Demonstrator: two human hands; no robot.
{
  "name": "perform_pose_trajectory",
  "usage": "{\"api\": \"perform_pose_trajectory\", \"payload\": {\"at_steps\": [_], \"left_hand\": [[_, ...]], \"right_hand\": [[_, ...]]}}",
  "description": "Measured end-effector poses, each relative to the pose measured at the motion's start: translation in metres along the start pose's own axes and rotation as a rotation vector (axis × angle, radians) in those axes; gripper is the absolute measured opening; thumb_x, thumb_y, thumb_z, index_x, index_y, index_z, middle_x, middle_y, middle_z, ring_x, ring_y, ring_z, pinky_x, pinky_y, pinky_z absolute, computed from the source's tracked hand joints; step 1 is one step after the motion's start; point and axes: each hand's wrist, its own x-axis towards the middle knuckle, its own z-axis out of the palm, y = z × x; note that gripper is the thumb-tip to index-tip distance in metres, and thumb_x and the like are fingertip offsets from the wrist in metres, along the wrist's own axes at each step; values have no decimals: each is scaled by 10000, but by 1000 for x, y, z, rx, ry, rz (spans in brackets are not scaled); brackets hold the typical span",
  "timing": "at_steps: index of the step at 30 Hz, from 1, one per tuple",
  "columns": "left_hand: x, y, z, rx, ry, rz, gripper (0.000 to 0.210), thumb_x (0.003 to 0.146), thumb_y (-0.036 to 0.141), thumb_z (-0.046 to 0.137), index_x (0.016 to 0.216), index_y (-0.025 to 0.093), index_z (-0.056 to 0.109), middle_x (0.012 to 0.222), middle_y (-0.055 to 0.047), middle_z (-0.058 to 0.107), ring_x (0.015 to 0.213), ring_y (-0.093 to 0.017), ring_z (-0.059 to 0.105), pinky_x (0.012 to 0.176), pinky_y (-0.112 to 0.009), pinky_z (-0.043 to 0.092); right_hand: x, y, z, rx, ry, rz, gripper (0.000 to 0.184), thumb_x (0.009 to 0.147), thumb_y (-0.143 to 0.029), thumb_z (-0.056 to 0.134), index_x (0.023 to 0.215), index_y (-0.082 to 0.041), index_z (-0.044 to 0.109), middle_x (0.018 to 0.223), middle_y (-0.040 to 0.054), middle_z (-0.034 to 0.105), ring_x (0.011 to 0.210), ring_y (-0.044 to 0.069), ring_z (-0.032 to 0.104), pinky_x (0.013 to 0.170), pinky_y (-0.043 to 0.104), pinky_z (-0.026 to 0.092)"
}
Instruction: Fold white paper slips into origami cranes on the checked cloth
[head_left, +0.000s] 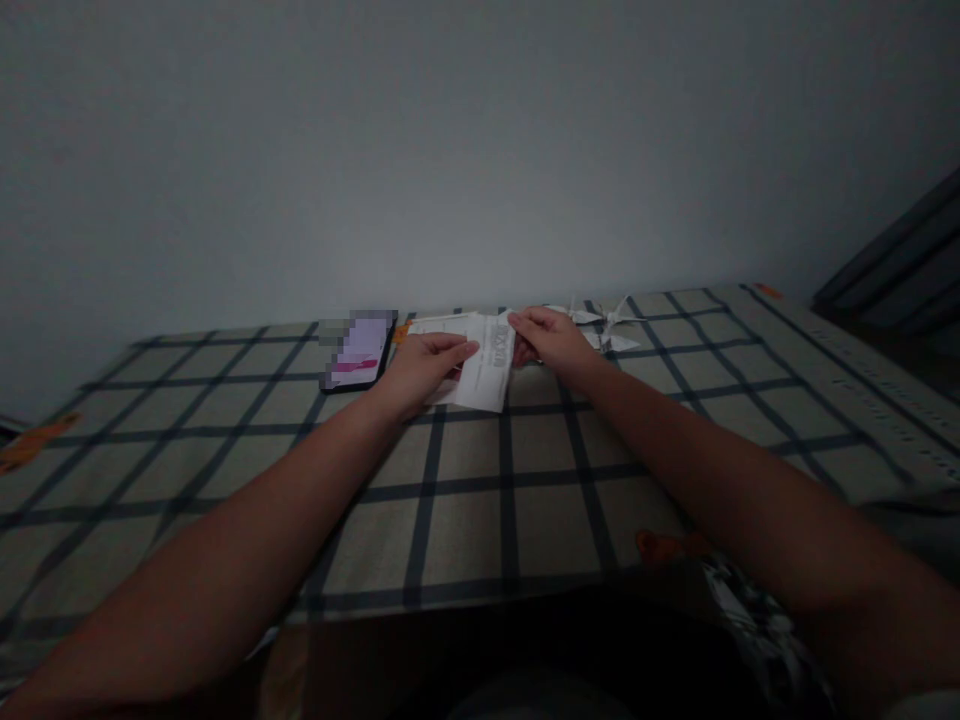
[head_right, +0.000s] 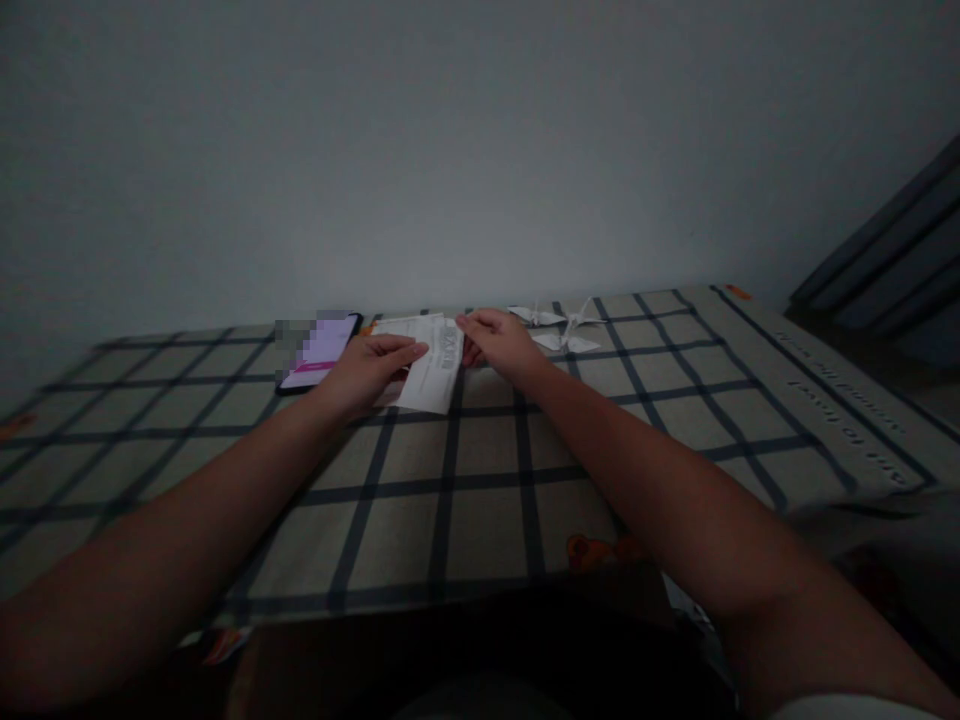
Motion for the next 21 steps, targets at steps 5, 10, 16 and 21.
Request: {"api": "perform_pose_trajectory", "payload": {"at_steps": [5, 10, 16, 21], "left_hand": [[3, -1, -1, 4, 109, 74, 390, 654, 500, 829, 797, 145, 756, 826, -51, 727, 722, -143, 620, 676, -260, 514], [2, 0, 0, -107, 60, 20, 384, 697, 487, 793, 854, 140, 749, 850, -66, 725, 729, -148, 633, 656, -261, 524], [2, 0, 0, -145, 3, -57, 269, 659, 376, 788, 743, 130, 718, 735, -57, 698, 659, -143, 625, 648, -282, 552], [2, -1, -1, -75, -13, -57, 187, 644, 310, 789, 699, 144, 724, 722, -45, 708, 627, -119, 616, 660, -266, 559]], "right_hand": [[0, 3, 1, 34, -126, 92, 291, 745, -410, 805, 740, -161, 654, 653, 16, 672, 613, 119, 653, 630, 248, 563], [-1, 0, 1, -5, -27, 60, 242, 787, -304, 774, 672, -159, 618, 619, 13, 661, 564, 104, 619, 588, 241, 545], [-2, -3, -1, -95, 41, 11, 205, 815, -263, 729, 683, -158, 613, 600, -1, 645, 543, 91, 594, 558, 219, 517], [-2, -3, -2, -130, 45, -10, 199, 821, -250, 714, 681, -153, 613, 588, -5, 634, 541, 92, 594, 557, 216, 503]]}}
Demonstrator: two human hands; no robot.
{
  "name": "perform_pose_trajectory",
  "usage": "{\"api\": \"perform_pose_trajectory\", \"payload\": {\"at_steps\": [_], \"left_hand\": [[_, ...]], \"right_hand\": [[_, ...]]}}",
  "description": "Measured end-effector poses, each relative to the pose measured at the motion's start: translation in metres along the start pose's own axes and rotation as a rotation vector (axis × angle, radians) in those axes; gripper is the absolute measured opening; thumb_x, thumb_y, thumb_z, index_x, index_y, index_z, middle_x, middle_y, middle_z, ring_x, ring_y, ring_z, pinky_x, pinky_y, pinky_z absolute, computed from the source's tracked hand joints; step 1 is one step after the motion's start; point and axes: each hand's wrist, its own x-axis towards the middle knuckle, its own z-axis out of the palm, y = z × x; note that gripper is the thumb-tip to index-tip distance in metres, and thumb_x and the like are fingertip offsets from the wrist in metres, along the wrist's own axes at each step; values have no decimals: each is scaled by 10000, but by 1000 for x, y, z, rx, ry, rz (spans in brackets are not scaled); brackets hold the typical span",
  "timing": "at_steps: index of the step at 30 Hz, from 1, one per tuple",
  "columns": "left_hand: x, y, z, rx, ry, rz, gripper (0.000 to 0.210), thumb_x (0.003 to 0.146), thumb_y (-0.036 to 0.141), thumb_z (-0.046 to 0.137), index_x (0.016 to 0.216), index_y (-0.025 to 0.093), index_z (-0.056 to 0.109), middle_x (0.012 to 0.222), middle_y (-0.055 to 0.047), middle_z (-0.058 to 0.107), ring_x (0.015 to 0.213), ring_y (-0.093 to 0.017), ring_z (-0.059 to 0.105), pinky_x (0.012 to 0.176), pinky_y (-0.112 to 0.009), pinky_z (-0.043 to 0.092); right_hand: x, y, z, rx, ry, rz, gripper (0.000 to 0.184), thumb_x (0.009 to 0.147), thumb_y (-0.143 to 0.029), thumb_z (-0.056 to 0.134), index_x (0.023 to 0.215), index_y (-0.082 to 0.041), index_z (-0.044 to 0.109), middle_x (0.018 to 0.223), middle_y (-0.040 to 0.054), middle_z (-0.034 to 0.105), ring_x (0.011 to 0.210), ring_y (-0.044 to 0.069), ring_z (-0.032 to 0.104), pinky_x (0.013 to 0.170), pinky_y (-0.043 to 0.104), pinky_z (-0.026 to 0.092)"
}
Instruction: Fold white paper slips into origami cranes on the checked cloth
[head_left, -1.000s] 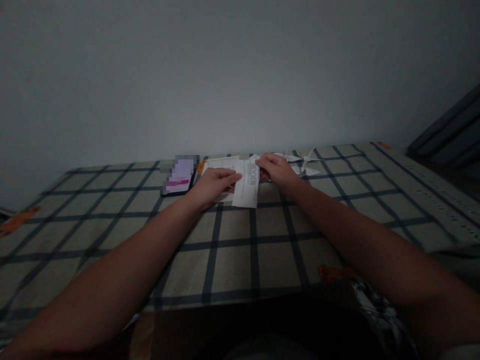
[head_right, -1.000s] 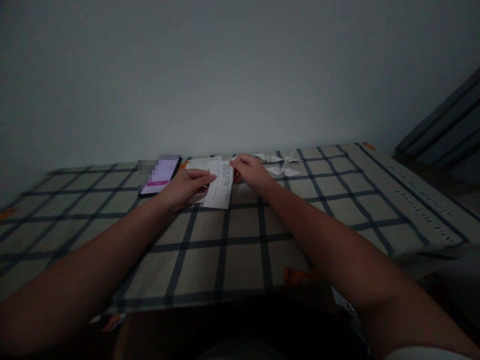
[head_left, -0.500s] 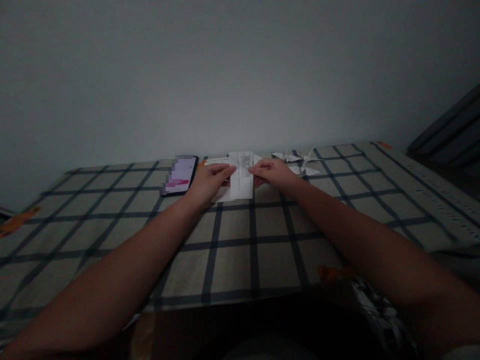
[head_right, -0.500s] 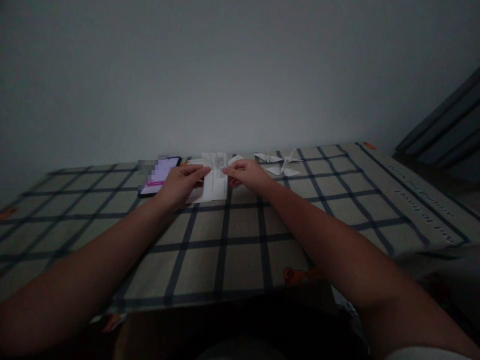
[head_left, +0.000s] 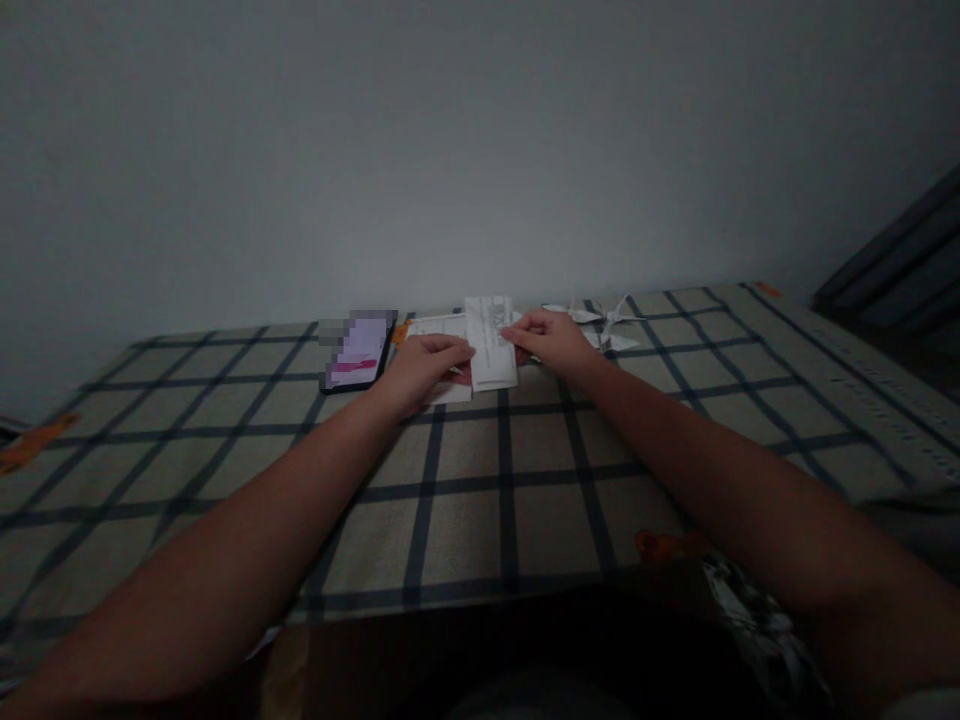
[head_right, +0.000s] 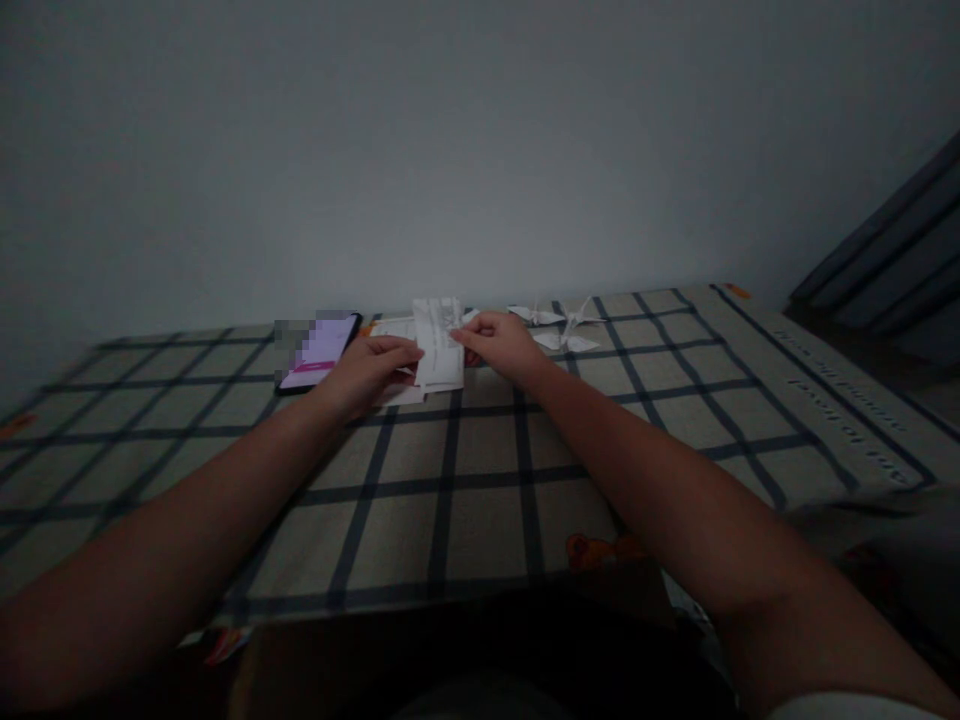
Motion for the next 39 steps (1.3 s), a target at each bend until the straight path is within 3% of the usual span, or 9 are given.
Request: {"api": "perform_pose_trajectory", "payload": {"at_steps": [7, 12, 16, 24, 28, 35, 39], "left_hand": [[0, 1, 2, 72, 58, 18, 192, 642, 314, 786, 689, 136, 733, 656, -38, 686, 567, -111, 586, 614, -254, 543], [1, 2, 2, 84, 132, 52, 210, 647, 333, 769, 698, 134, 725, 653, -32, 679, 581, -122, 591, 625, -268, 546], [0, 2, 3, 95, 110, 46, 215, 657, 338, 752, 680, 129, 707, 630, -33, 668, 567, -125, 593, 631, -278, 549], [-2, 3, 2, 41, 35, 35, 224, 652, 348, 751, 675, 132, 698, 643, -36, 673, 573, -127, 605, 588, -256, 529], [-2, 2, 1, 116, -14, 5, 236, 657, 356, 767, 652, 130, 702, 632, -38, 666, 556, -109, 589, 561, -226, 497], [-2, 4, 0, 186, 45, 84, 258, 693, 371, 751, 606, 141, 673, 583, -18, 639, 528, -98, 556, 567, -220, 484], [-2, 6, 1, 190, 59, 79, 280, 697, 388, 753, 597, 142, 662, 585, -22, 641, 544, -109, 572, 577, -225, 490]], "right_hand": [[3, 6, 0, 110, -20, 40, 176, 837, -246, 712, 710, -149, 636, 607, -5, 650, 558, 89, 614, 576, 207, 525], [5, 11, 2, 222, -153, 134, 111, 860, -244, 699, 816, -142, 698, 727, 23, 702, 638, 97, 657, 651, 226, 563], [5, 9, 3, 190, -102, 158, 112, 837, -185, 719, 743, -138, 678, 708, 25, 691, 633, 99, 647, 654, 234, 557], [4, 7, 2, 43, -71, 77, 175, 828, -249, 726, 707, -146, 651, 643, 14, 660, 575, 98, 605, 593, 235, 527], [1, 1, 2, -5, -39, 80, 188, 817, -235, 733, 676, -152, 643, 623, 13, 648, 568, 106, 599, 596, 249, 531], [4, 9, 3, 134, -103, 156, 124, 826, -273, 731, 838, -150, 731, 780, 36, 723, 673, 105, 649, 681, 234, 568], [5, 11, 2, 99, -112, 130, 147, 793, -275, 759, 761, -140, 712, 721, 29, 703, 646, 105, 641, 665, 236, 559]]}}
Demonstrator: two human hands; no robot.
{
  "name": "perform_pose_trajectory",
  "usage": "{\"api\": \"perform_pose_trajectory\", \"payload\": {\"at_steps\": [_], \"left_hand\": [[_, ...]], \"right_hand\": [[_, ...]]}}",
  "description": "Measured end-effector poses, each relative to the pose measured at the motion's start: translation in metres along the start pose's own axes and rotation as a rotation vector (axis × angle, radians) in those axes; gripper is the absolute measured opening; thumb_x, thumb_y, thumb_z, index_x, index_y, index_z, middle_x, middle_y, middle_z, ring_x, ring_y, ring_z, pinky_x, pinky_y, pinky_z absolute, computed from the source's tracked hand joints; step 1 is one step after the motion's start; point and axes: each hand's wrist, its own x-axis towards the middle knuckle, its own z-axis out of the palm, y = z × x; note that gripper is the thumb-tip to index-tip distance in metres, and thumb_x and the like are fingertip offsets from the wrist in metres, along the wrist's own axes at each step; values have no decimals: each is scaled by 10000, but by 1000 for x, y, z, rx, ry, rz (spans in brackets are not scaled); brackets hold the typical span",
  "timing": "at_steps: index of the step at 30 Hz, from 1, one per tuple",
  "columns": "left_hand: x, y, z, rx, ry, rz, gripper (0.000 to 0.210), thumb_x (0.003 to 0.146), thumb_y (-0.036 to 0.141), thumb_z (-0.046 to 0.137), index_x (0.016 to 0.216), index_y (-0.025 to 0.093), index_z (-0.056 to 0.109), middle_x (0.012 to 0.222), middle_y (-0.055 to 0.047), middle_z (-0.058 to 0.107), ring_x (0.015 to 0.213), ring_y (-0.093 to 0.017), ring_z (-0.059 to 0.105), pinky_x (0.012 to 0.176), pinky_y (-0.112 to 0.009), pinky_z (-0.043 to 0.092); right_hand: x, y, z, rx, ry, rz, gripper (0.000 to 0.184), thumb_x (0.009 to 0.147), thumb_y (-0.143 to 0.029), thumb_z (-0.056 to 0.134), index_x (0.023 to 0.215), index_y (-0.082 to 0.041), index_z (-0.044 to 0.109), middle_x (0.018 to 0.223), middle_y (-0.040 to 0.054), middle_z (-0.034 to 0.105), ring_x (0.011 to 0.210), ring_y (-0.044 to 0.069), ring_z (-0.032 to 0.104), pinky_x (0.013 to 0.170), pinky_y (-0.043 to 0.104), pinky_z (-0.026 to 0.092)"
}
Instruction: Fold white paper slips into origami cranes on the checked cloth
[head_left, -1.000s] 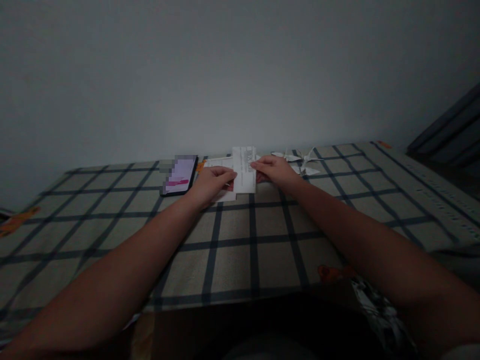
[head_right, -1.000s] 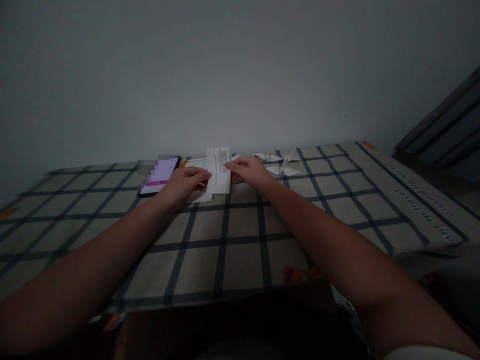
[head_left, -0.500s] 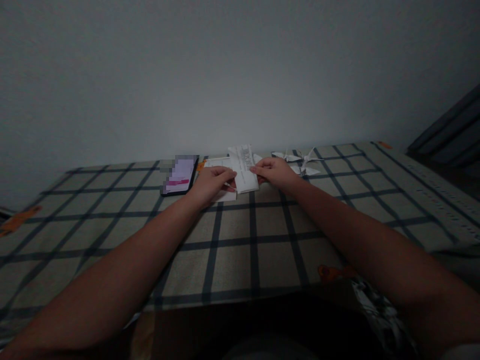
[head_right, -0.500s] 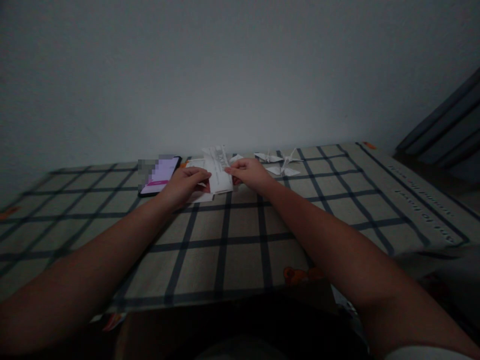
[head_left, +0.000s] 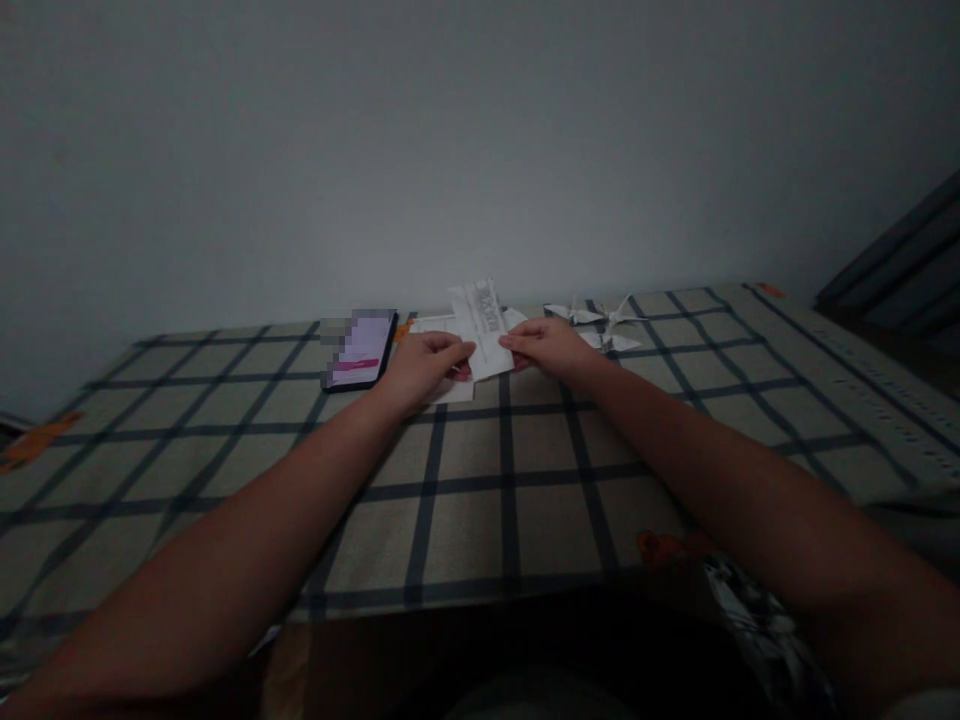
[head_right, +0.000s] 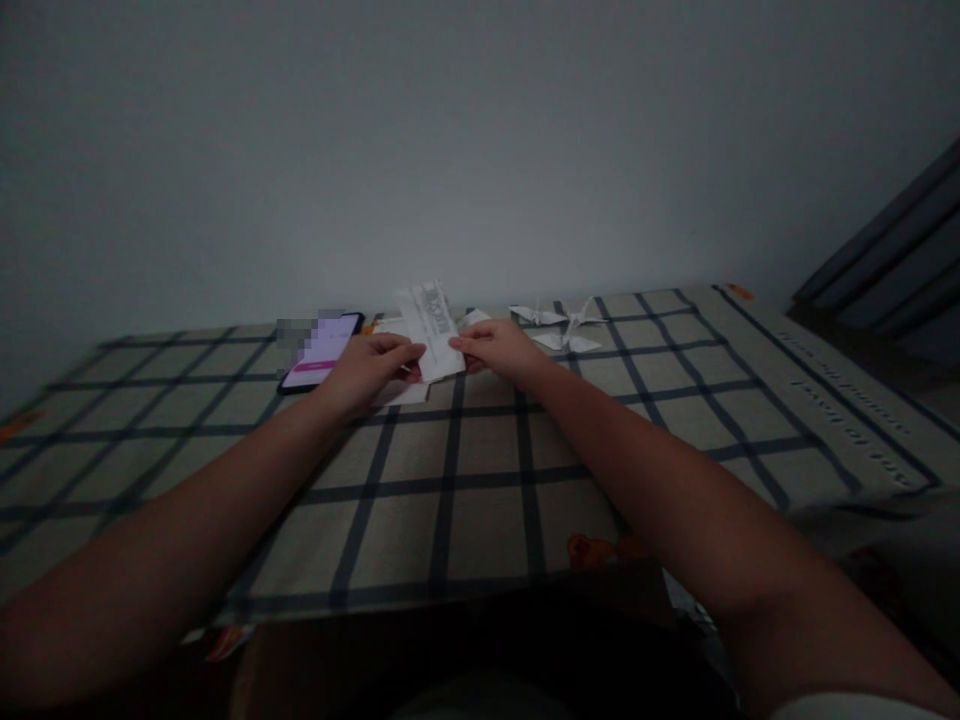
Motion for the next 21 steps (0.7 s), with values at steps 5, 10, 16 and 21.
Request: {"api": "perform_pose_trajectory", "payload": {"at_steps": [5, 10, 16, 21], "left_hand": [[-1, -1, 1, -4, 4, 18, 301, 713, 407, 753, 588, 150, 657, 576, -28, 639, 526, -114, 568, 560, -231, 489], [-2, 3, 1, 21, 74, 43, 291, 724, 418, 745, 624, 156, 666, 572, -28, 638, 546, -137, 593, 609, -265, 525], [0, -1, 1, -10, 35, 26, 309, 732, 433, 744, 634, 153, 660, 592, -36, 653, 549, -138, 604, 621, -275, 543], [4, -7, 0, -104, 18, 3, 262, 720, 370, 744, 638, 142, 647, 611, -33, 657, 554, -127, 609, 614, -269, 545]], "right_hand": [[-1, -3, 1, -33, 28, -11, 139, 807, -248, 745, 728, -146, 694, 660, 21, 683, 586, 99, 617, 604, 226, 545], [-2, -3, 2, 25, -24, 32, 53, 843, -205, 716, 829, -157, 731, 797, 47, 738, 663, 111, 675, 664, 238, 583], [-6, -11, 3, -94, 59, 33, 97, 841, -184, 721, 758, -144, 689, 630, 24, 682, 546, 104, 627, 580, 229, 539], [-9, -17, 6, -137, 68, 15, 111, 835, -181, 716, 743, -143, 667, 612, 14, 661, 536, 105, 616, 580, 239, 519]]}}
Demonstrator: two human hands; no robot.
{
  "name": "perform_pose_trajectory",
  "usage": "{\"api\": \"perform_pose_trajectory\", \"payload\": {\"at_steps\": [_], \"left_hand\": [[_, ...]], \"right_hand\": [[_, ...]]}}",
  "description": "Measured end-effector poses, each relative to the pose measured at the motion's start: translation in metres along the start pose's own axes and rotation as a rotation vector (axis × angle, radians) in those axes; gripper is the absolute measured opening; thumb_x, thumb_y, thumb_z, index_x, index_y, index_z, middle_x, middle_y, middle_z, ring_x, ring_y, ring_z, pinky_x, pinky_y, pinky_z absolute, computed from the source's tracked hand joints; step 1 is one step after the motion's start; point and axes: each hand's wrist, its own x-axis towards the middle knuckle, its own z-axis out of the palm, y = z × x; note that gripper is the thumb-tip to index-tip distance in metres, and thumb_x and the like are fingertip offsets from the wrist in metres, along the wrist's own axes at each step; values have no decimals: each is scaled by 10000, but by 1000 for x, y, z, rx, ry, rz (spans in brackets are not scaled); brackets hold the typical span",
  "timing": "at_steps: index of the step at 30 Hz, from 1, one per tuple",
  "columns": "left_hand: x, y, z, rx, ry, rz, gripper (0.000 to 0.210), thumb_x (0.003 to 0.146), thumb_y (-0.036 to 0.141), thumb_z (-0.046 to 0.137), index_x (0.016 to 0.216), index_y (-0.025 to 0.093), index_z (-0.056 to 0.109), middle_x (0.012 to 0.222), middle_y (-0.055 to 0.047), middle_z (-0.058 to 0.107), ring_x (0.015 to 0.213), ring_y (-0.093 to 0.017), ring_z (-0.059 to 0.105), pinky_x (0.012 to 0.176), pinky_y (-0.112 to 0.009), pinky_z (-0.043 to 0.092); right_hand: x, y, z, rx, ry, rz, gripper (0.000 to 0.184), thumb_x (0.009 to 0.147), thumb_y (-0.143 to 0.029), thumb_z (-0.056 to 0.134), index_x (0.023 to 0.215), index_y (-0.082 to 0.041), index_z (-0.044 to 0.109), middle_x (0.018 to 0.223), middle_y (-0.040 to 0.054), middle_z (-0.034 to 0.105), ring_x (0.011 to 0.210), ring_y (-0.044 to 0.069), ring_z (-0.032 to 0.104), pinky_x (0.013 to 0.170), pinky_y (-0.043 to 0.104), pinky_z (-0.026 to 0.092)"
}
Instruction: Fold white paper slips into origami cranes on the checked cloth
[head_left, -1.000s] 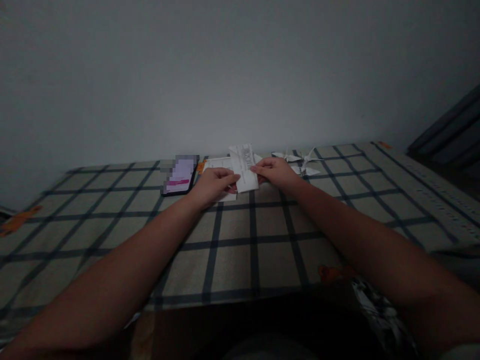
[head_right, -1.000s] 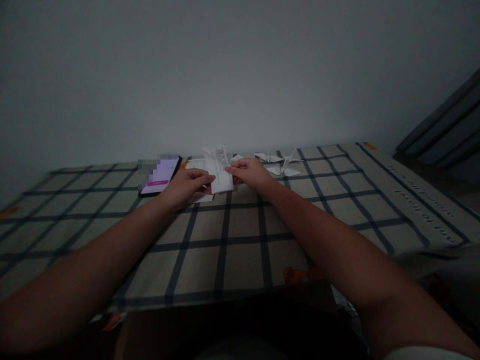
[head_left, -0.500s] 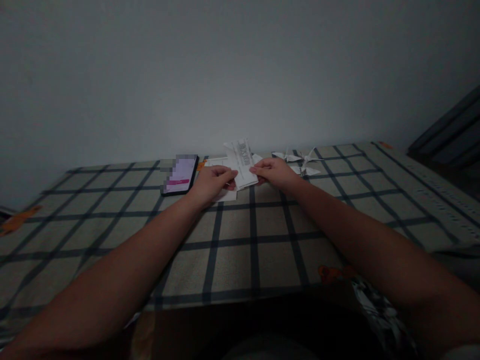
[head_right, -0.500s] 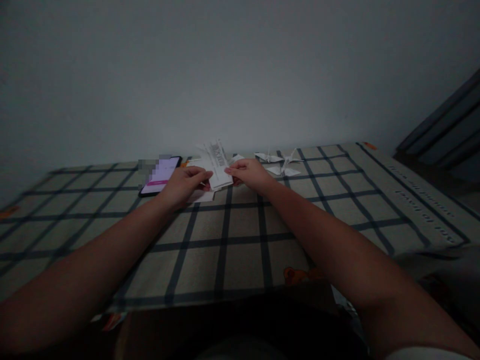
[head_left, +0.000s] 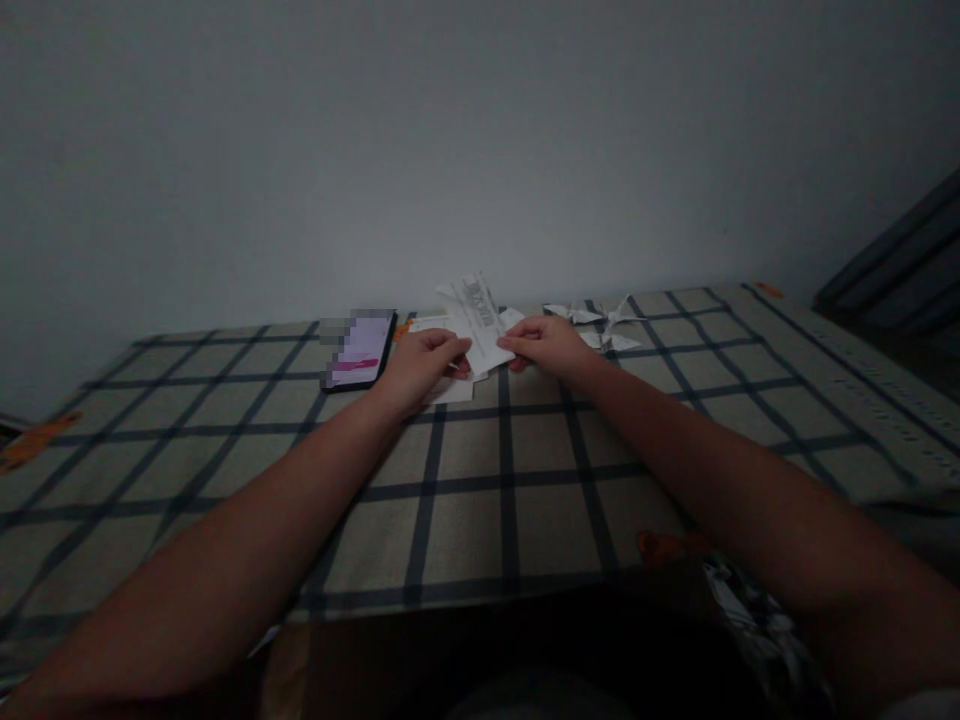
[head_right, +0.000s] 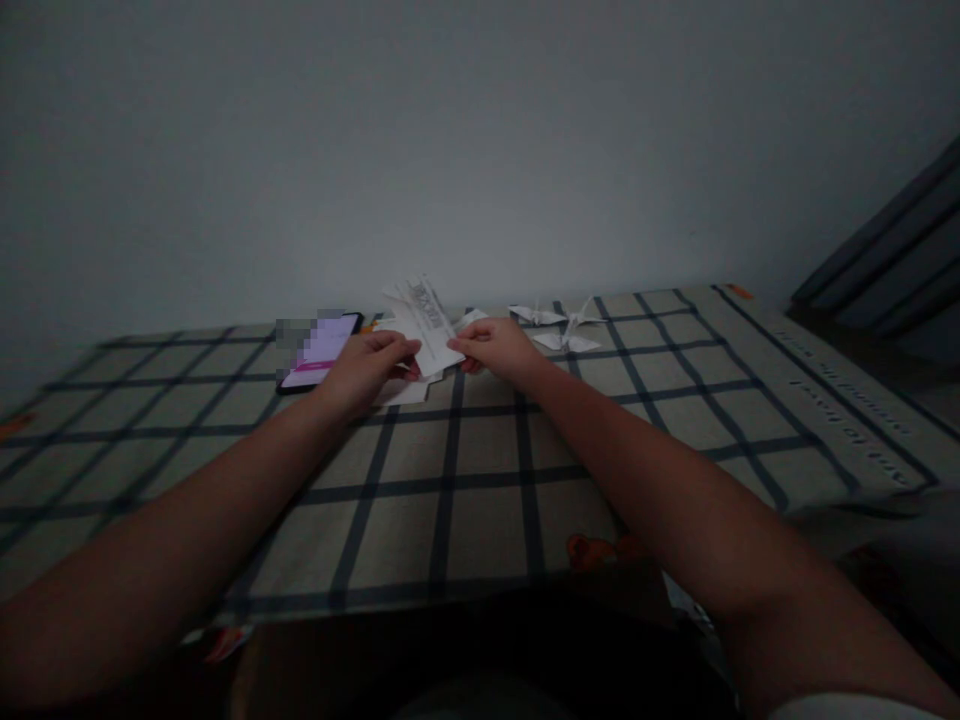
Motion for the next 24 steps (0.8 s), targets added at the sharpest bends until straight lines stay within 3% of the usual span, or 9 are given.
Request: {"api": "perform_pose_trajectory", "payload": {"at_steps": [4, 8, 12, 18, 21, 24], "left_hand": [[-2, 0, 0, -5, -34, -62, 274, 673, 378, 789, 701, 128, 679, 654, -54, 690, 559, -137, 625, 564, -257, 525], [-5, 4, 2, 71, 15, -57, 319, 668, 413, 813, 638, 140, 650, 592, -48, 668, 515, -132, 598, 506, -240, 478], [-4, 3, 2, -2, 35, -41, 312, 656, 410, 823, 714, 127, 705, 714, -77, 725, 566, -136, 619, 577, -265, 525], [2, -6, -1, -105, -26, -64, 337, 647, 385, 828, 797, 98, 734, 809, -114, 752, 615, -154, 655, 616, -284, 564], [1, -8, 0, -162, -26, -51, 339, 667, 354, 809, 874, 97, 734, 894, -132, 764, 677, -183, 693, 619, -288, 571], [0, -7, 3, -205, -2, -8, 404, 673, 343, 815, 988, 109, 717, 1024, -148, 760, 810, -227, 729, 723, -338, 596]], "right_hand": [[0, 4, -1, -28, -65, -47, 111, 821, -205, 730, 752, -136, 676, 616, 12, 663, 546, 100, 617, 562, 219, 499], [3, 11, -1, 40, -90, -37, 109, 850, -237, 704, 817, -133, 705, 646, 20, 687, 563, 100, 636, 577, 214, 523], [6, 15, -1, 130, -133, -1, 80, 872, -203, 671, 856, -136, 713, 706, 42, 719, 629, 106, 672, 667, 238, 569], [-1, 5, -1, -22, -101, -65, 109, 862, -201, 672, 764, -152, 668, 643, 5, 669, 561, 82, 599, 581, 208, 514], [-5, 1, -1, -34, -158, -97, 132, 858, -213, 664, 741, -155, 649, 628, -3, 652, 568, 88, 597, 588, 218, 499], [-7, 2, -2, -65, -233, -104, 153, 857, -258, 669, 747, -154, 642, 659, 11, 667, 601, 98, 621, 602, 224, 486]]}}
